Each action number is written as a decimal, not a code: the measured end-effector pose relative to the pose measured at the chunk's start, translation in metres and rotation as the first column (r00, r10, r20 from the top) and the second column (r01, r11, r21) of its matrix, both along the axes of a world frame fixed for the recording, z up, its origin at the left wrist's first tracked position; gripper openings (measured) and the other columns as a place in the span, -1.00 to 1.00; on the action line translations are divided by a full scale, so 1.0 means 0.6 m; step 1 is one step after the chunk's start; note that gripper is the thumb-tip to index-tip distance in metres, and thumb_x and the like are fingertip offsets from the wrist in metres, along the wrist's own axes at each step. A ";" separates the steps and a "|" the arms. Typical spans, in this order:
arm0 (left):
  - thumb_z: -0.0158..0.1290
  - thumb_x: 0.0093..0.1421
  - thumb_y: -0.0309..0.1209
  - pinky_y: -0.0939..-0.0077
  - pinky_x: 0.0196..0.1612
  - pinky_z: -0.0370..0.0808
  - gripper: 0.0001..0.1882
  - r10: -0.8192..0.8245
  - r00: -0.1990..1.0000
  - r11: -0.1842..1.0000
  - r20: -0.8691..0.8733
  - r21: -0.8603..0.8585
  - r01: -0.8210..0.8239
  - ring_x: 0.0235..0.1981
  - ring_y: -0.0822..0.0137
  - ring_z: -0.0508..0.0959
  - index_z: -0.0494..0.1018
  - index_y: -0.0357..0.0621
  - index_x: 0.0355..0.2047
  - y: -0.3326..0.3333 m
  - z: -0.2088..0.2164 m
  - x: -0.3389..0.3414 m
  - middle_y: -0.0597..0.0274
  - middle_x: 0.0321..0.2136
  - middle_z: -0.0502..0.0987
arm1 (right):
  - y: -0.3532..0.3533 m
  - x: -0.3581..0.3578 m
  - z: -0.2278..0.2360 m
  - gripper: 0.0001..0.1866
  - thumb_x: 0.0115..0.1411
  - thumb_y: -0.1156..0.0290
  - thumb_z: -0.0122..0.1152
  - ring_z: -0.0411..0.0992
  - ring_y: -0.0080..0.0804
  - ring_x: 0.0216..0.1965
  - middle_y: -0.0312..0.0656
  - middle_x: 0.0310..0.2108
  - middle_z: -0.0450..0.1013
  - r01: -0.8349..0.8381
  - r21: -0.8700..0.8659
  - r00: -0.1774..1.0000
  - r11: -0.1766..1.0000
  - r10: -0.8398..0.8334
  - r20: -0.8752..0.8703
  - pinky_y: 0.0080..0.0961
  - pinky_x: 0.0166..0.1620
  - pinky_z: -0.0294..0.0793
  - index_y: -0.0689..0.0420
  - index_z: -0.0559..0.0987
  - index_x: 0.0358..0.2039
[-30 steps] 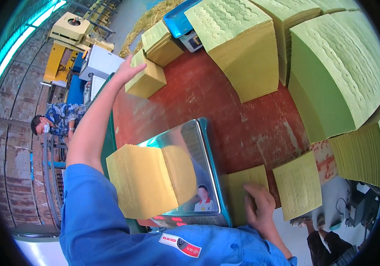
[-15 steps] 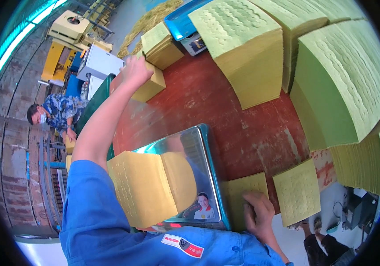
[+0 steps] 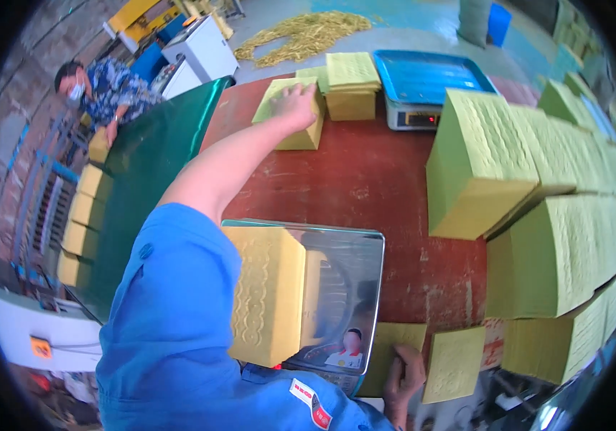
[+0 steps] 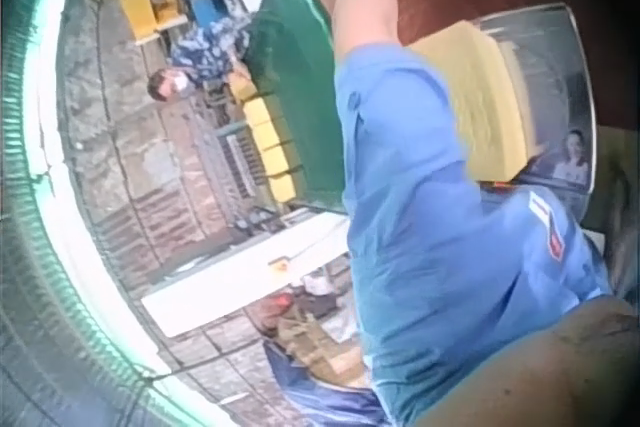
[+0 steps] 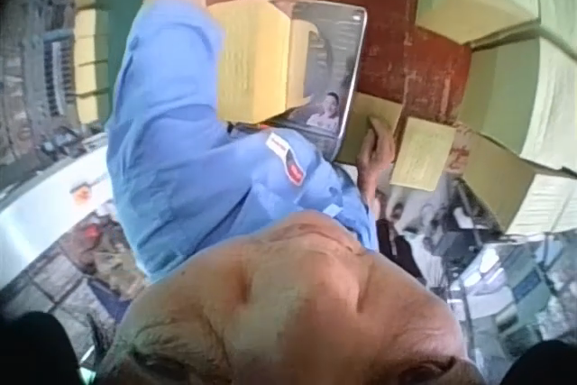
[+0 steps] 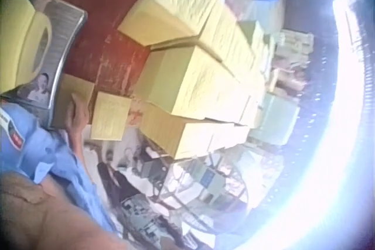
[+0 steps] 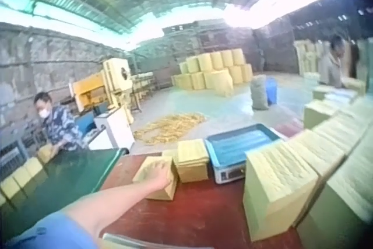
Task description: Weigh stacks of paper, adjust count to reach target weight, add labels, and use a strapping machine to secure them.
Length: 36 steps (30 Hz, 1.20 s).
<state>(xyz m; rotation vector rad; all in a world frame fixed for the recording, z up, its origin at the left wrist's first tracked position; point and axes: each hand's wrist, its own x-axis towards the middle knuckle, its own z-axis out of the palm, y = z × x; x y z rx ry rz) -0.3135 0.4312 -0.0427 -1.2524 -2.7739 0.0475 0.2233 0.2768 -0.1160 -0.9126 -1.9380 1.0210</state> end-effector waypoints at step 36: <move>0.13 0.06 -0.29 -0.53 0.25 -0.20 -0.48 0.123 0.990 0.992 0.068 -0.047 -0.120 0.40 -0.23 -0.16 0.44 0.21 0.09 -0.073 0.003 -0.082 -0.01 0.42 -0.18 | -0.028 -0.031 -0.025 -0.80 0.04 0.65 0.05 0.43 -0.41 -0.42 -0.17 -0.41 0.48 0.123 0.133 0.978 0.983 -0.142 0.151 -0.48 -0.31 0.43 0.25 0.54 -0.29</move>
